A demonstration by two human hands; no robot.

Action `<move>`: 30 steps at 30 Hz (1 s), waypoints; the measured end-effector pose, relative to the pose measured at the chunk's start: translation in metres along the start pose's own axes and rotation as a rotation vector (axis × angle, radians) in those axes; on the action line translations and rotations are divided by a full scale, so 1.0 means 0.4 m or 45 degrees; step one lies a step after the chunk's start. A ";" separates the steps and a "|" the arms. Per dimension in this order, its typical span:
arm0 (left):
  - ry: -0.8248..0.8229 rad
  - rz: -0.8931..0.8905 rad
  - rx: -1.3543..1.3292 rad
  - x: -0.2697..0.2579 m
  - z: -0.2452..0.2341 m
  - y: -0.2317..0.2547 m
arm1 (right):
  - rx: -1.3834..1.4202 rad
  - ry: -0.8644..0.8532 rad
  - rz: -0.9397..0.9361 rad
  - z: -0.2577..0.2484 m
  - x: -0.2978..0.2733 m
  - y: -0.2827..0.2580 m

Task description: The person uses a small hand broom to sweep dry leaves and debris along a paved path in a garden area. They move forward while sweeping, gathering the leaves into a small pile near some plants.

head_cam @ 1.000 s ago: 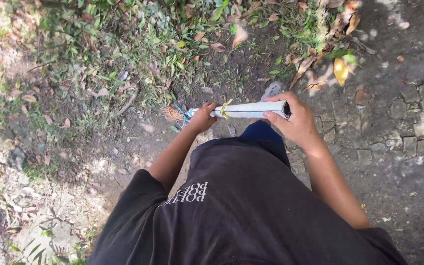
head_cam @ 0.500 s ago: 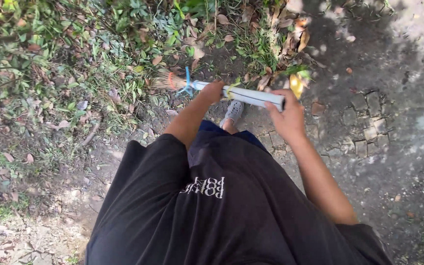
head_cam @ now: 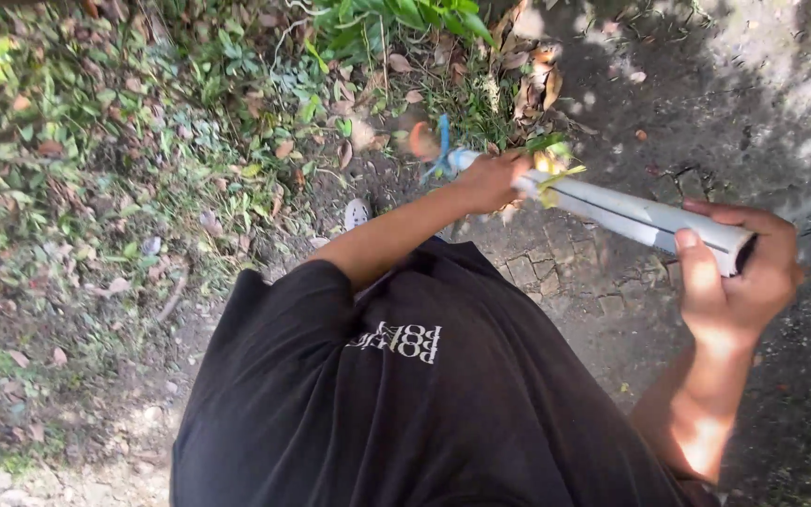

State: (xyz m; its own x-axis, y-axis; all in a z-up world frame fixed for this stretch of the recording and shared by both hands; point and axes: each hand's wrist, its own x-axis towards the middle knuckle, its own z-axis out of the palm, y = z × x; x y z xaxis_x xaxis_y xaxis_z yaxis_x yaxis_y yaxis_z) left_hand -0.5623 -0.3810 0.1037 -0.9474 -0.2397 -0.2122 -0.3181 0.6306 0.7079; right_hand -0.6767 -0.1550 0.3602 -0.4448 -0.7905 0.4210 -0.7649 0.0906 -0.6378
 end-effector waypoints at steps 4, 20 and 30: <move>-0.104 -0.106 0.046 -0.171 -0.058 -0.160 | 0.095 -0.007 0.204 0.151 0.006 0.003; 0.087 -0.397 -0.082 -0.113 0.060 -0.486 | -0.108 -0.524 0.050 0.459 0.050 -0.143; 0.030 0.182 -0.065 -0.047 -0.031 -0.330 | -0.024 -0.037 -0.123 0.323 0.071 -0.256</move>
State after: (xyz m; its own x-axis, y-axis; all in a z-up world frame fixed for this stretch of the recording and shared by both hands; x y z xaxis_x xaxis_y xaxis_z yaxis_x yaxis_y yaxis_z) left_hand -0.5021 -0.4690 0.0224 -0.9816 -0.1679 -0.0911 -0.1771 0.6214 0.7632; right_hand -0.5508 -0.2649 0.3543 -0.3551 -0.8135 0.4606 -0.8121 0.0244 -0.5829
